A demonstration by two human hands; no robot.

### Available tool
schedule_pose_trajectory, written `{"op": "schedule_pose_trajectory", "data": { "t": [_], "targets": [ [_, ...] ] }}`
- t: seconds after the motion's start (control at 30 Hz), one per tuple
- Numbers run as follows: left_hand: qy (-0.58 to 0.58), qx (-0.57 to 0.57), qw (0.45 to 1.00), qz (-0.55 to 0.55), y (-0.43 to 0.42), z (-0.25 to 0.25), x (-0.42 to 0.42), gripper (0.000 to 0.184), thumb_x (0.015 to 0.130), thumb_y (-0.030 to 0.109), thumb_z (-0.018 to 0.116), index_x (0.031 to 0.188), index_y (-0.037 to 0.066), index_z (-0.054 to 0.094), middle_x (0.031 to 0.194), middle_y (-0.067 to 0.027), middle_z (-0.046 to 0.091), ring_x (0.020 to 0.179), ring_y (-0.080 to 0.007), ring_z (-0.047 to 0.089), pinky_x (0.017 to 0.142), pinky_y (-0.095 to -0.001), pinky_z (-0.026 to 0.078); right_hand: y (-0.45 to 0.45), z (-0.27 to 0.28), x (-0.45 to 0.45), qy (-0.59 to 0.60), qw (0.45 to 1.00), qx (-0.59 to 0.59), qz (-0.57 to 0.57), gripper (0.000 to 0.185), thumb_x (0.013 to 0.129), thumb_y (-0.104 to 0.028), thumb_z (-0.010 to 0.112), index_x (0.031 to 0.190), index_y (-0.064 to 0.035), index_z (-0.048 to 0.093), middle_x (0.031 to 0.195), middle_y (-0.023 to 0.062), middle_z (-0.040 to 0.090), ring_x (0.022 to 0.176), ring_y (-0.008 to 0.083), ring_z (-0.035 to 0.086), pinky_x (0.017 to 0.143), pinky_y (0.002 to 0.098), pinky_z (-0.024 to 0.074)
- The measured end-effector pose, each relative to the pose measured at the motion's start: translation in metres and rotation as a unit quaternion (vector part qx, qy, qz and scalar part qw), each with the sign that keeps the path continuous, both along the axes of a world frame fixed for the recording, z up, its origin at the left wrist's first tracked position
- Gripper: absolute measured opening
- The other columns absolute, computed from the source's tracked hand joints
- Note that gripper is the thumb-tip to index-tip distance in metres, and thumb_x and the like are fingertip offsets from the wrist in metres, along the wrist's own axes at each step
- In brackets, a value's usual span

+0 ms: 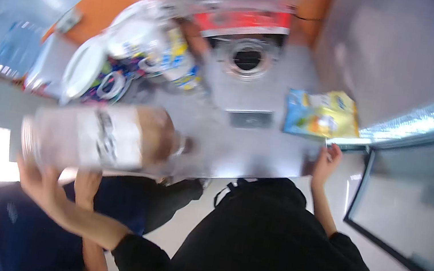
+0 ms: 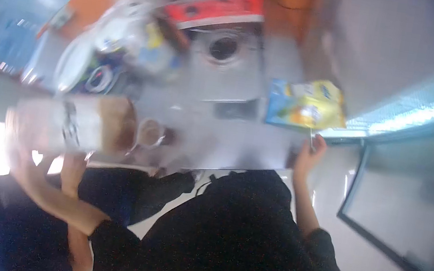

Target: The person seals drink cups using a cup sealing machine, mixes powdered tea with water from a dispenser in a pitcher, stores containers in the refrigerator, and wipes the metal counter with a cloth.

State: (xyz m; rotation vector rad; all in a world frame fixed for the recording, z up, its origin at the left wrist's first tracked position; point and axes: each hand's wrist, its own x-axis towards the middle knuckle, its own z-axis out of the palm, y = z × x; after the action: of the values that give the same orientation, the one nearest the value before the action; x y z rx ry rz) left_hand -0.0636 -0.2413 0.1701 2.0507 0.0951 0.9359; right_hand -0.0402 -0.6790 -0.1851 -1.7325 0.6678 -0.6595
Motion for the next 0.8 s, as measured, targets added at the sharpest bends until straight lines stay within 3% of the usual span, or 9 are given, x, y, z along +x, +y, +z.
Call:
{"op": "schedule_pose_trajectory", "data": {
  "t": [0.13,0.17,0.23,0.27,0.37,0.47,0.53,0.67,0.8],
  "targets": [
    [0.081,-0.026,0.968,-0.236,-0.095,-0.036,-0.010,0.057,0.046,0.028,0.080,0.086,-0.003,0.054,0.094,-0.0195,0.057,0.097,-0.0326,0.052,0.084,-0.0403,0.039,0.010,-0.006,0.032,0.109,0.983,-0.084,-0.119,0.041,0.079,-0.024,0.058,0.109,0.0019,0.048,0.108,0.0113,0.048,0.102,0.0172,0.043,0.086,0.0290,0.0350],
    [0.133,0.140,0.904,-0.382,-0.105,-0.034,0.004,0.047,0.043,0.025,0.080,0.071,-0.003,0.055,0.099,-0.0246,0.055,0.095,-0.0338,0.054,0.081,-0.0382,0.042,0.015,0.014,0.039,0.170,0.968,-0.143,-0.114,0.041,0.080,-0.026,0.057,0.109,0.0024,0.049,0.107,0.0104,0.049,0.100,0.0164,0.044,0.086,0.0287,0.0343],
    [0.138,0.158,0.882,-0.421,-0.141,-0.079,0.012,0.038,0.047,0.022,0.079,0.059,0.003,0.049,0.108,-0.0198,0.054,0.082,-0.0277,0.059,0.067,-0.0288,0.047,0.007,0.009,0.050,0.073,0.989,0.122,-0.044,0.038,0.082,-0.027,0.055,0.107,0.0018,0.050,0.103,0.0080,0.052,0.095,0.0145,0.046,0.084,0.0271,0.0353],
    [0.164,0.193,0.864,-0.435,-0.155,-0.095,0.020,0.036,0.049,0.024,0.078,0.060,0.005,0.049,0.113,-0.0134,0.052,0.079,-0.0247,0.059,0.065,-0.0288,0.047,0.001,0.007,0.055,0.017,0.969,0.248,0.000,0.037,0.083,-0.027,0.054,0.105,0.0014,0.051,0.101,0.0067,0.053,0.092,0.0136,0.047,0.083,0.0263,0.0358],
    [0.191,0.132,0.865,-0.445,-0.182,-0.154,0.033,0.035,0.051,0.025,0.076,0.061,0.006,0.049,0.117,-0.0121,0.050,0.079,-0.0247,0.059,0.064,-0.0296,0.047,-0.014,0.035,0.037,-0.104,0.975,0.194,-0.038,0.032,0.085,-0.026,0.051,0.105,-0.0005,0.051,0.094,0.0036,0.054,0.087,0.0109,0.048,0.079,0.0243,0.0373],
    [0.164,0.170,0.874,-0.424,-0.206,-0.179,0.040,0.034,0.053,0.025,0.075,0.062,0.007,0.048,0.118,-0.0116,0.049,0.082,-0.0245,0.058,0.065,-0.0310,0.047,-0.032,0.098,-0.008,-0.098,0.994,0.043,0.006,0.030,0.088,-0.029,0.045,0.104,-0.0039,0.050,0.090,0.0021,0.054,0.082,0.0077,0.048,0.072,0.0214,0.0395],
    [0.171,0.169,0.878,-0.414,-0.219,-0.181,0.050,0.033,0.055,0.025,0.074,0.063,0.006,0.048,0.120,-0.0123,0.047,0.087,-0.0255,0.057,0.068,-0.0320,0.047,-0.057,0.108,-0.033,-0.035,0.995,0.061,0.064,0.032,0.089,-0.030,0.042,0.104,-0.0027,0.050,0.091,0.0014,0.054,0.081,0.0056,0.047,0.073,0.0206,0.0394],
    [0.099,0.193,0.904,-0.369,-0.244,-0.198,0.074,0.033,0.057,0.025,0.073,0.067,0.007,0.047,0.121,-0.0131,0.045,0.095,-0.0278,0.053,0.072,-0.0327,0.046,-0.057,0.143,-0.051,-0.095,0.992,0.077,0.028,0.032,0.089,-0.029,0.042,0.106,-0.0023,0.049,0.094,0.0029,0.054,0.084,0.0072,0.049,0.076,0.0223,0.0397],
    [0.165,0.205,0.880,-0.396,-0.249,-0.205,0.091,0.050,0.062,0.032,0.069,0.101,0.009,0.047,0.133,-0.0207,0.023,0.116,-0.0357,0.032,0.090,-0.0460,0.030,-0.064,0.144,-0.063,-0.135,0.982,0.130,-0.003,0.033,0.089,-0.029,0.042,0.107,-0.0016,0.048,0.095,0.0031,0.054,0.084,0.0081,0.050,0.076,0.0234,0.0401]
  ]
}}
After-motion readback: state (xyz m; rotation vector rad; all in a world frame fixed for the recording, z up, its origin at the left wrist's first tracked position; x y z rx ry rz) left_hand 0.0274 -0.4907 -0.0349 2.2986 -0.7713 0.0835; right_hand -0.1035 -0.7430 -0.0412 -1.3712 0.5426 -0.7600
